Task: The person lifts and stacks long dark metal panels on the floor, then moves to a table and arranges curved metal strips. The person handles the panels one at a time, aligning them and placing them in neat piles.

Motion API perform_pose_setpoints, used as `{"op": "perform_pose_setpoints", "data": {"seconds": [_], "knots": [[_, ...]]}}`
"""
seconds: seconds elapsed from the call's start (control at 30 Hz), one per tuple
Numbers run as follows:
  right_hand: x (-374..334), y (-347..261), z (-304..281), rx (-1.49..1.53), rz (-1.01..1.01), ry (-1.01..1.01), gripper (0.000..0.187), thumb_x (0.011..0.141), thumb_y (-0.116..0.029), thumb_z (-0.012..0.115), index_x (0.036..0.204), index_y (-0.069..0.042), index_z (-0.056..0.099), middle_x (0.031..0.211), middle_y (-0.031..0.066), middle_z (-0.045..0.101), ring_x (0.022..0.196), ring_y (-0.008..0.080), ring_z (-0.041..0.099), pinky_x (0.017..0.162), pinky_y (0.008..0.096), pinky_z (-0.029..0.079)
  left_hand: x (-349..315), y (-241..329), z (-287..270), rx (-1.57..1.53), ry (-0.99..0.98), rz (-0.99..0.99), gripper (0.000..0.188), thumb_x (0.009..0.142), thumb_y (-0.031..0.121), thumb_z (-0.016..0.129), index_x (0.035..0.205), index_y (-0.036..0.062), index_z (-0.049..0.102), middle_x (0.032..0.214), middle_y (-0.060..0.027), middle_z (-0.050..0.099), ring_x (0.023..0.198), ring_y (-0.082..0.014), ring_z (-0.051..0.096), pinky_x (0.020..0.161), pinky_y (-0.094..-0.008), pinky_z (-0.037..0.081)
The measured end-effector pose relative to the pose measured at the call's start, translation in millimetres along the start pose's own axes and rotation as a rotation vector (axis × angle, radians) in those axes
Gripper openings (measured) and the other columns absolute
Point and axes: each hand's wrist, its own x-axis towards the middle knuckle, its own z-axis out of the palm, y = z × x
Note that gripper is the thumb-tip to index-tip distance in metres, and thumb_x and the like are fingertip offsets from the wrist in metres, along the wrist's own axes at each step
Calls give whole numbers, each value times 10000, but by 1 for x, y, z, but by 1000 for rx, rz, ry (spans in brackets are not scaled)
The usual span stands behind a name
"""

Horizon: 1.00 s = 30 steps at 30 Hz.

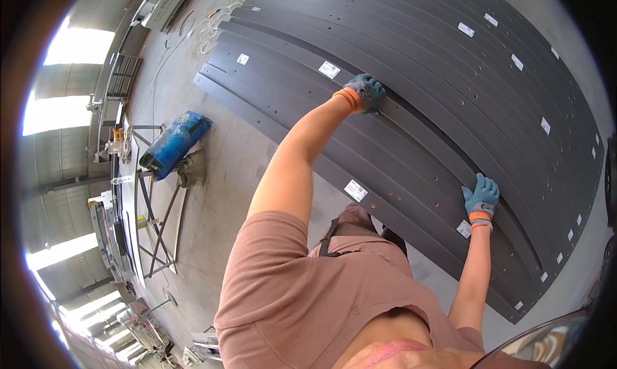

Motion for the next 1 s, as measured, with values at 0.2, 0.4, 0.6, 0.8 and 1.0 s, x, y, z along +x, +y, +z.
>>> {"op": "perform_pose_setpoints", "data": {"seconds": [0.2, 0.4, 0.6, 0.8, 1.0], "knots": [[-36, 6, 0, 70, 20, -66, 714, 760, -412, 852, 1328, -88, 564, 1197, 152, 599, 1135, 368, 581, 1011, 495, 474, -14, 23, -7, 46, -105, 77, 612, 799, 548, 747, 1163, 68, 645, 1125, -100, 686, 1102, -289, 666, 1068, -416, 470], [-69, 21, -4, 94, -9, -38, 723, 737, -358, 877, 1325, -88, 556, 1200, 153, 600, 1149, 373, 577, 1019, 498, 471, -37, 59, -26, 70, -161, 109, 560, 809, 562, 735, 1094, 82, 678, 1073, -81, 693, 1042, -272, 674, 997, -402, 494], [-101, 25, -20, 100, -32, -126, 720, 736, -337, 879, 1329, -88, 555, 1170, 143, 591, 1137, 366, 571, 1012, 494, 468, -66, 93, -28, 62, -164, 97, 456, 835, 526, 723, 1055, 128, 737, 1042, -62, 722, 1019, -261, 704, 933, -384, 516], [-123, 22, -18, 94, -81, -99, 744, 712, -373, 892, 1323, -105, 562, 1121, 121, 584, 1083, 342, 580, 976, 481, 486, -86, 110, -25, 75, -208, 120, 476, 864, 522, 681, 1041, 80, 682, 1036, -80, 689, 1000, -253, 692, 948, -385, 519], [-133, 14, -18, 151, -52, -243, 741, 744, -386, 865, 1357, -108, 554, 1171, 138, 593, 1121, 360, 573, 1003, 481, 469, -98, 117, -8, 84, -228, 121, 450, 872, 496, 680, 1058, 86, 673, 1042, -83, 688, 1003, -262, 693, 956, -389, 520]]}}
